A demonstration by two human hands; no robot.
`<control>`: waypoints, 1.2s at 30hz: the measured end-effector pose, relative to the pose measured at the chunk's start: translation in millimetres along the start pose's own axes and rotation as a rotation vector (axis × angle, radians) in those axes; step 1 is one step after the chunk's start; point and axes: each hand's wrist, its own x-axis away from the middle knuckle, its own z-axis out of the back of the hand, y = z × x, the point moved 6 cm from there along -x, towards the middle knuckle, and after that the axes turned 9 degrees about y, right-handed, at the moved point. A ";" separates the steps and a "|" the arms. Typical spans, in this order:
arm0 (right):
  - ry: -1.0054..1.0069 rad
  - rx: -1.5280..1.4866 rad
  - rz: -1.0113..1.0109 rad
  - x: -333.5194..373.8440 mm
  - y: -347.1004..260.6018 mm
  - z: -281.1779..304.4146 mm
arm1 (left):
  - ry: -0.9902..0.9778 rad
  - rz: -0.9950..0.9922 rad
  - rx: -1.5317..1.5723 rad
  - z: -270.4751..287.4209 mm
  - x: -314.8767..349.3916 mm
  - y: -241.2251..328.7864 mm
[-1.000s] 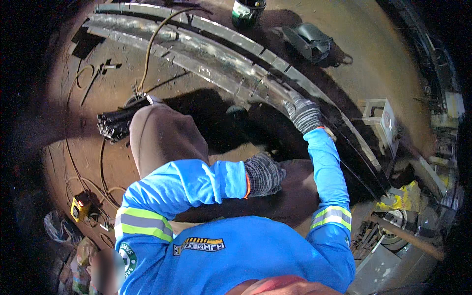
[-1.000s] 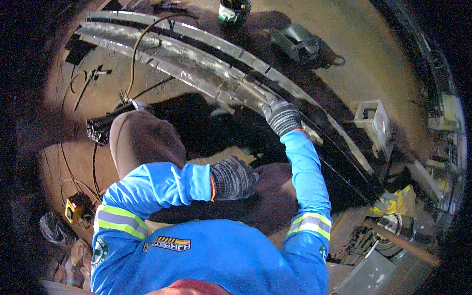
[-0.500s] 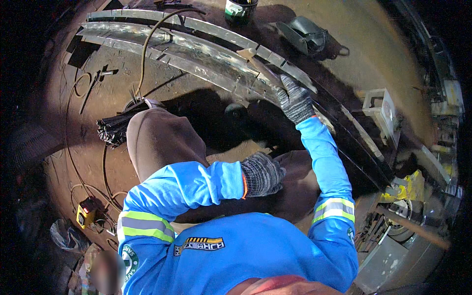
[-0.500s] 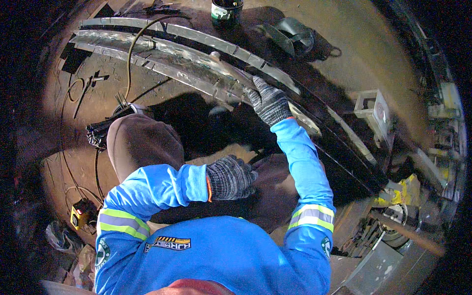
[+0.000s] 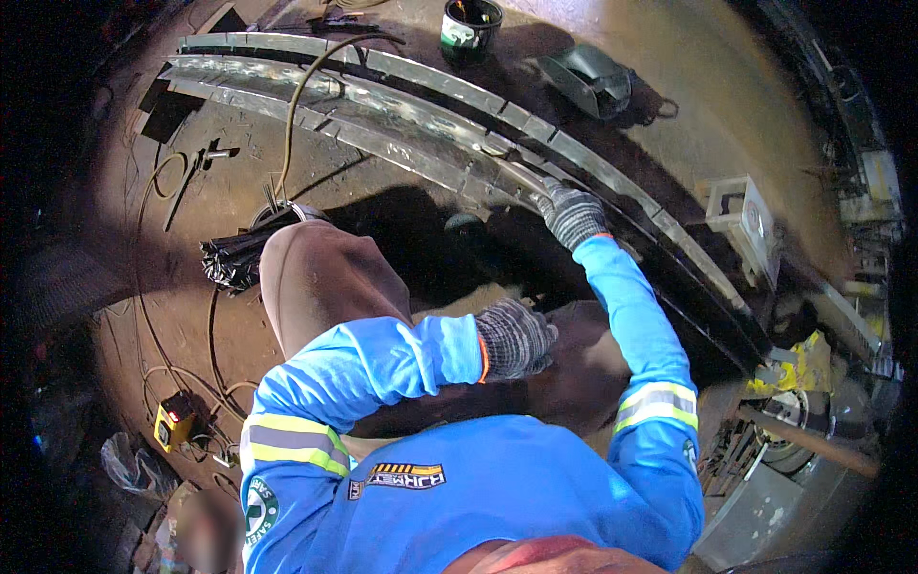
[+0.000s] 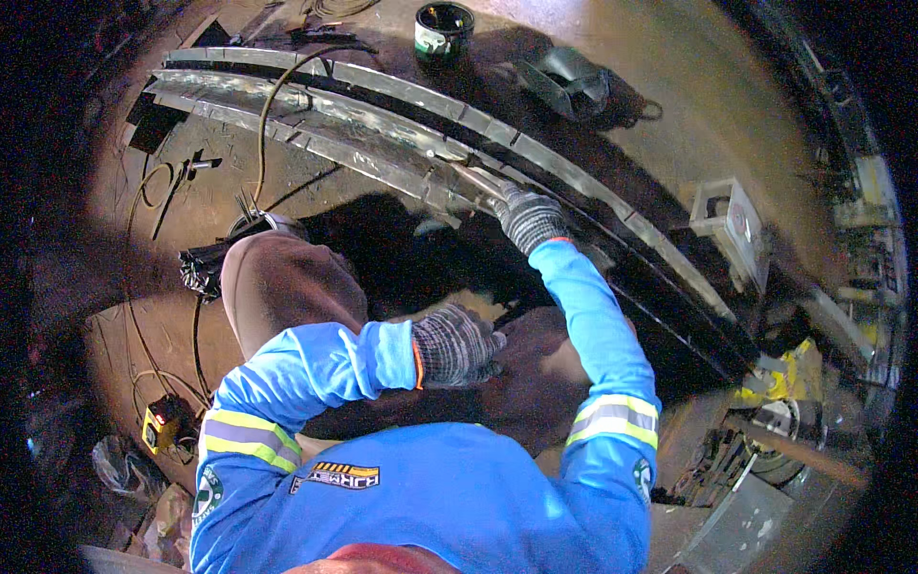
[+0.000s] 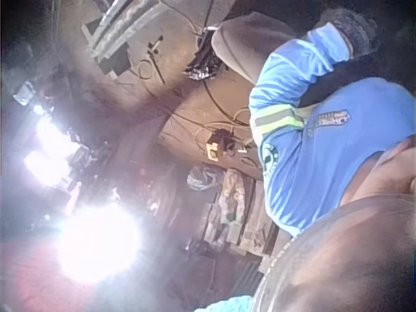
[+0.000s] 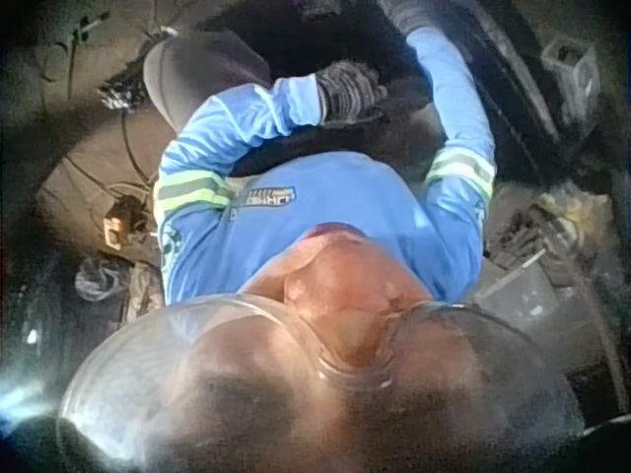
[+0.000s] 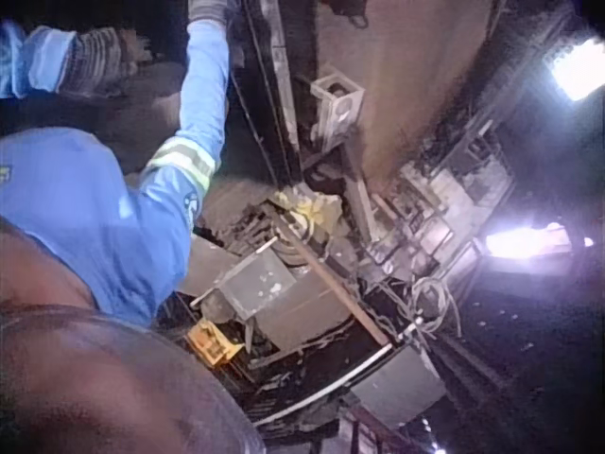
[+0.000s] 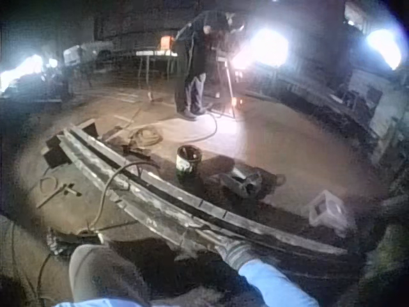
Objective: The person sits on the floor and uses a wire brush to scrub a long, curved metal beam. They repeatedly move the brush back and forth along the surface to remove rust or debris. The person occasionally pauses to inspect the cleaned area with their gloved hand.
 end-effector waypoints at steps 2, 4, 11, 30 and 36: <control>0.029 -0.033 -0.031 6.2 -9.7 22.3 | 0.019 0.026 -0.017 3.0 -1.6 0.8; 0.510 -0.216 0.231 9.5 -6.1 19.3 | 0.008 0.044 -0.001 2.1 -1.3 -0.1; 0.058 -0.096 -0.027 10.9 -3.7 -9.3 | 0.044 0.067 -0.048 21.0 -5.1 -10.1; 0.827 -1.531 -0.396 123.5 -81.6 -52.8 | 0.358 0.722 0.975 12.9 -12.0 -88.1; 0.274 -1.081 -0.065 153.0 -99.3 0.6 | 0.036 0.512 -0.370 68.9 -43.9 -96.4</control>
